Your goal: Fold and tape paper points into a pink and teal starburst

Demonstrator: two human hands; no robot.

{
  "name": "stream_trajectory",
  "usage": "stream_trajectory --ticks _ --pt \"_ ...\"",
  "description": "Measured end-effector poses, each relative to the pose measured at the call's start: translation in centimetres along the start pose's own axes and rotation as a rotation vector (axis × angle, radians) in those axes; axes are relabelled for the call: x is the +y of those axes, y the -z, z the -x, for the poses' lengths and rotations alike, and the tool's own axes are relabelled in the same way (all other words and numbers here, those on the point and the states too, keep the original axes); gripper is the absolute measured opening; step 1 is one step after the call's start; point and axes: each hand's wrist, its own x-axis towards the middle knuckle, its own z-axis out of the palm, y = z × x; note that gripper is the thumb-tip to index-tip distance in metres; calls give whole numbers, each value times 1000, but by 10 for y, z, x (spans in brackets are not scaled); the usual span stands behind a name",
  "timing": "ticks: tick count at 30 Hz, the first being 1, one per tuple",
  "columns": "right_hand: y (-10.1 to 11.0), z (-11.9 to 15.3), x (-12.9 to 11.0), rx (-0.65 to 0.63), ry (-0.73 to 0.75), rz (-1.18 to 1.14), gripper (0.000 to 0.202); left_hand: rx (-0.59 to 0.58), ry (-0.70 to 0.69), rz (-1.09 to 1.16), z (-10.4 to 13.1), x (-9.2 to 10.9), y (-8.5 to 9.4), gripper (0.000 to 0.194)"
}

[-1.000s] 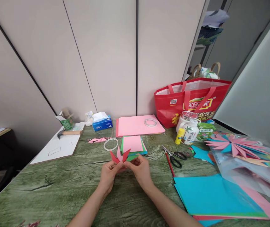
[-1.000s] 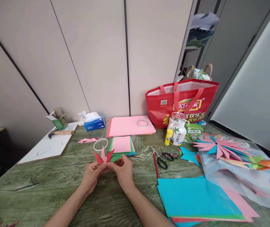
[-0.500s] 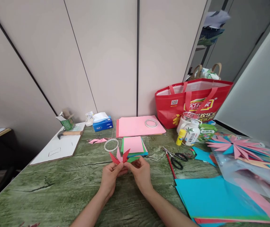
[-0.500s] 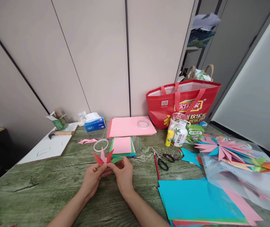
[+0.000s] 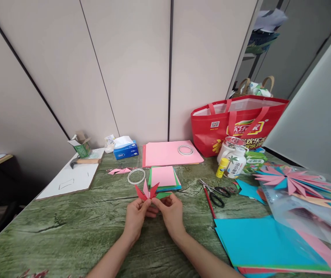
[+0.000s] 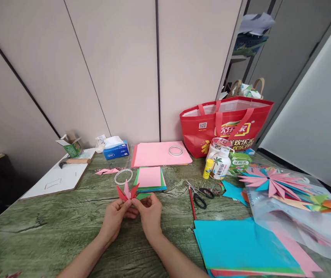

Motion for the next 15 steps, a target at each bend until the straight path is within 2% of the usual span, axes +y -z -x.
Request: stream_trajectory --ticks 4,9,15 --pt "2 -3 7 -34 -17 53 23 9 7 -61 -1 -2 -2 29" --pt "2 -5 12 -112 -68 -79 26 43 -3 -113 -3 -6 -1 31" --pt "0 -3 14 -109 -147 -136 40 151 -112 -216 -14 -3 15 31"
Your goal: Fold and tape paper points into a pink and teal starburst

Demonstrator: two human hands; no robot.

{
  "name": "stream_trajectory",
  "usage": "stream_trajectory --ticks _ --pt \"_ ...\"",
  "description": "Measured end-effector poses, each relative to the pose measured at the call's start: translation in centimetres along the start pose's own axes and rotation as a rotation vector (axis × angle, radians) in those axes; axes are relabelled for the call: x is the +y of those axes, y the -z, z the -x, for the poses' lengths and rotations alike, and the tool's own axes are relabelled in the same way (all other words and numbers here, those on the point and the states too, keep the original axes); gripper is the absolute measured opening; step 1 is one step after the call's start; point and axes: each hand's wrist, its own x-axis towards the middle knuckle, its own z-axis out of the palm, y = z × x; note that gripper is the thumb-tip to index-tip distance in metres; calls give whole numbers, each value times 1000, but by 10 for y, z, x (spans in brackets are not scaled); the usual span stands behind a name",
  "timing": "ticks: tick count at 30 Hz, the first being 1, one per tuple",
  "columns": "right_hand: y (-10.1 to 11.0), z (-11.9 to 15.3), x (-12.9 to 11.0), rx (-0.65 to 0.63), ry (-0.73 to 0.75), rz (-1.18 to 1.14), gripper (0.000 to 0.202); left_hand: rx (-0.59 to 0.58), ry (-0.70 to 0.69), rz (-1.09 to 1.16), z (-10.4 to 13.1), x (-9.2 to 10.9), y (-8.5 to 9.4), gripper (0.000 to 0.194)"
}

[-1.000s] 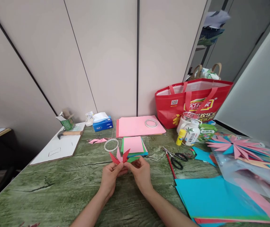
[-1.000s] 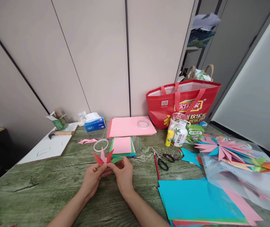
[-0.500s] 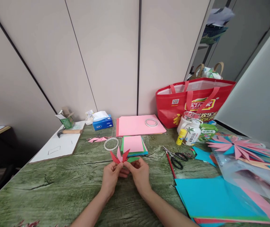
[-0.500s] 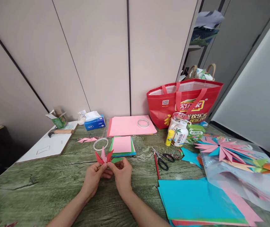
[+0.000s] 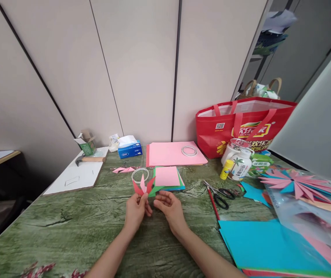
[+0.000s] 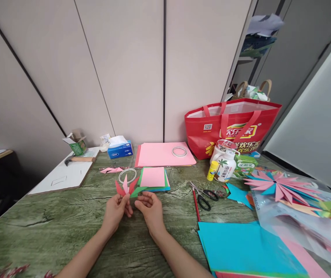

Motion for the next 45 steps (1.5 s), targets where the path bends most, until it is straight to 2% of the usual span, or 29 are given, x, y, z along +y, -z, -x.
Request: stream_trajectory --ticks 3,8,15,21,26,29,31,33,36,39,45 --pt "-1 2 0 -16 -3 1 41 81 -38 -28 -11 -1 12 30" --pt "0 4 0 -127 -34 31 38 182 -77 -43 -26 -5 28 29" --pt "2 3 1 -205 -36 97 33 211 -88 -19 -27 -5 31 28" --pt "3 3 6 -265 22 184 24 249 -54 97 -30 -5 32 28" --pt "-1 3 11 -328 76 360 10 383 -40 275 -41 -1 49 28" --pt "-20 -16 1 -419 170 670 8 483 -55 363 -47 1 60 30" --pt "-42 -40 -11 -402 442 1045 15 527 -66 395 -49 1 64 31" --pt "-69 -70 -20 -407 507 1129 17 548 -75 407 -49 -1 64 32" --pt "-105 -108 -19 -447 523 1224 26 553 -91 405 -47 -2 61 31" --pt "-129 -127 -6 -489 498 1303 33 556 -107 394 -46 -2 61 30" --pt "-140 -130 15 -484 407 1309 21 565 -144 368 -45 1 63 27"
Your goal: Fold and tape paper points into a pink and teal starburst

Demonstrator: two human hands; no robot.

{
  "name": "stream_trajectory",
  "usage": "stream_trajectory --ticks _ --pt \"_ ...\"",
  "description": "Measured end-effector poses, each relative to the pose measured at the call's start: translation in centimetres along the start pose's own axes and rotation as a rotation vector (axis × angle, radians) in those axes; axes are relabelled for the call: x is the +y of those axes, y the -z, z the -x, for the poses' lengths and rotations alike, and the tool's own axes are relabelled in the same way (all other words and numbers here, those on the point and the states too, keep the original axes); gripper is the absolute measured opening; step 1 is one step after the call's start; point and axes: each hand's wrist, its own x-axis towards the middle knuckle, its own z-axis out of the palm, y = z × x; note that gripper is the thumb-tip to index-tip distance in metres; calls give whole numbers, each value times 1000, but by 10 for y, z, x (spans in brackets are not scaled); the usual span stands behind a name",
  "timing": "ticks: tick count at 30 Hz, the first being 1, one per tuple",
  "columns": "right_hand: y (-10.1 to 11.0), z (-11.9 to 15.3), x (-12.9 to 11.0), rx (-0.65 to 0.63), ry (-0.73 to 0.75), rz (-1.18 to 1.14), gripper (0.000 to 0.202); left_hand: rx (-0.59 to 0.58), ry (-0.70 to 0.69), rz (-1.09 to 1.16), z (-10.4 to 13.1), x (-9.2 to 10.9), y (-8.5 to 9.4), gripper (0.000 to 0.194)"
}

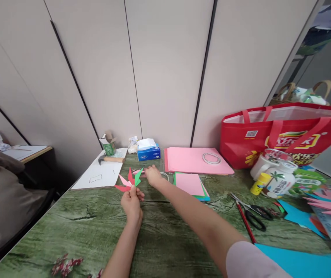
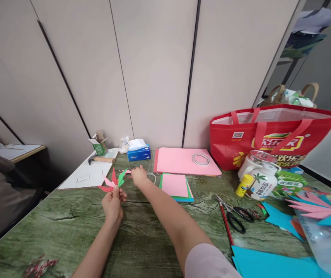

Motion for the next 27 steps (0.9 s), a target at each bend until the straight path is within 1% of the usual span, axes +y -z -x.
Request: stream_trajectory --ticks 4,6,8,10,11,13,14,15,17,19,22,25,27 --pt "3 3 2 54 -37 -146 10 -2 -16 -6 1 1 -1 27" --pt "8 10 4 103 -60 -252 13 -9 -16 -5 5 1 -3 29" --pt "16 26 5 158 -88 -372 21 -35 -4 -2 15 2 -7 30" --pt "26 52 9 206 -119 -498 27 -101 31 5 30 3 -12 30" --pt "32 69 11 225 -130 -553 29 -167 66 16 39 3 -15 31" --pt "46 105 17 260 -146 -674 29 -248 119 31 57 4 -22 30" --pt "53 123 20 276 -168 -890 26 -278 146 40 65 4 -26 30" --pt "60 139 24 285 -194 -1058 25 -299 171 47 73 4 -30 31" --pt "72 165 30 316 -227 -1261 23 -338 222 63 86 5 -39 31" --pt "81 182 36 344 -245 -1334 23 -372 259 77 98 4 -48 31" --pt "86 192 41 375 -270 -1350 22 -377 270 85 111 1 -61 31" --pt "83 193 42 427 -300 -1350 21 -322 216 40 119 -4 -69 32" --pt "79 193 42 471 -293 -1347 19 -292 158 -29 121 -9 -69 32"
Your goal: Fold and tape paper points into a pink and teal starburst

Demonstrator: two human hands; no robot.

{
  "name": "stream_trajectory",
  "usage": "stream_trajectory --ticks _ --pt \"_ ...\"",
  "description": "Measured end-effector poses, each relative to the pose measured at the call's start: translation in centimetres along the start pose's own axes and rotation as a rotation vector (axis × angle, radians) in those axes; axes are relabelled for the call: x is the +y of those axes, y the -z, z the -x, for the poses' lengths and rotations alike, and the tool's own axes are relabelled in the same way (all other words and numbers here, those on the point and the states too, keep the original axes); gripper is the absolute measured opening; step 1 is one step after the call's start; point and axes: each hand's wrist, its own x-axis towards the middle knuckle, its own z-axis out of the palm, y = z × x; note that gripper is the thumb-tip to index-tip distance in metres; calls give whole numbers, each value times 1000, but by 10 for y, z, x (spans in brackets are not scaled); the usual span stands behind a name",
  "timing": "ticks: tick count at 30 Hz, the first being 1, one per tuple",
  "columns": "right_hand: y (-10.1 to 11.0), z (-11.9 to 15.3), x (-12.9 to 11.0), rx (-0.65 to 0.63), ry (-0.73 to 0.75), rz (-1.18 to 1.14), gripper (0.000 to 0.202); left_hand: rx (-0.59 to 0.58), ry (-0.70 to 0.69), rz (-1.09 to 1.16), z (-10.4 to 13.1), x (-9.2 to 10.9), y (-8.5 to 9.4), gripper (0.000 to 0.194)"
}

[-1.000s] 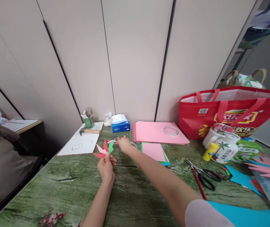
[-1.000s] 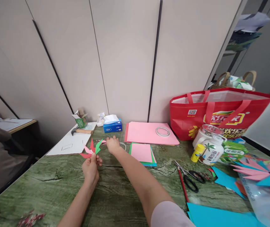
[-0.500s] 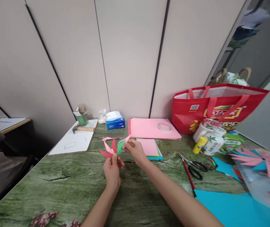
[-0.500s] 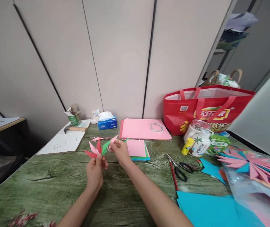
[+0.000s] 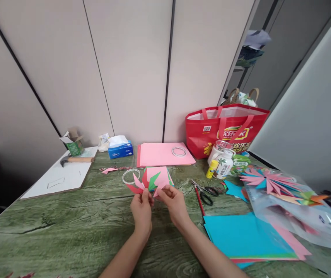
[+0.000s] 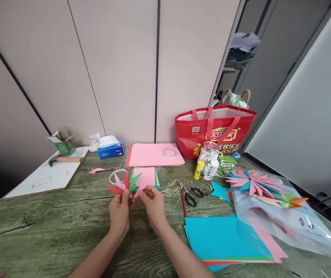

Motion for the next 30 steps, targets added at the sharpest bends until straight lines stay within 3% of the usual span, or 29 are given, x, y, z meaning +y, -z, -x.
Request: stream_trajectory --ticks 5,13,24,30 --pt "-3 2 10 65 49 -13 18 25 -74 -150 -4 -13 7 34" --pt "-6 3 19 139 39 -62 19 15 -56 -95 -8 -24 10 37" --pt "-3 2 16 159 61 22 18 -46 47 48 -6 -18 7 37" --pt "-1 2 12 162 58 32 17 -69 16 -18 -6 -13 9 31"
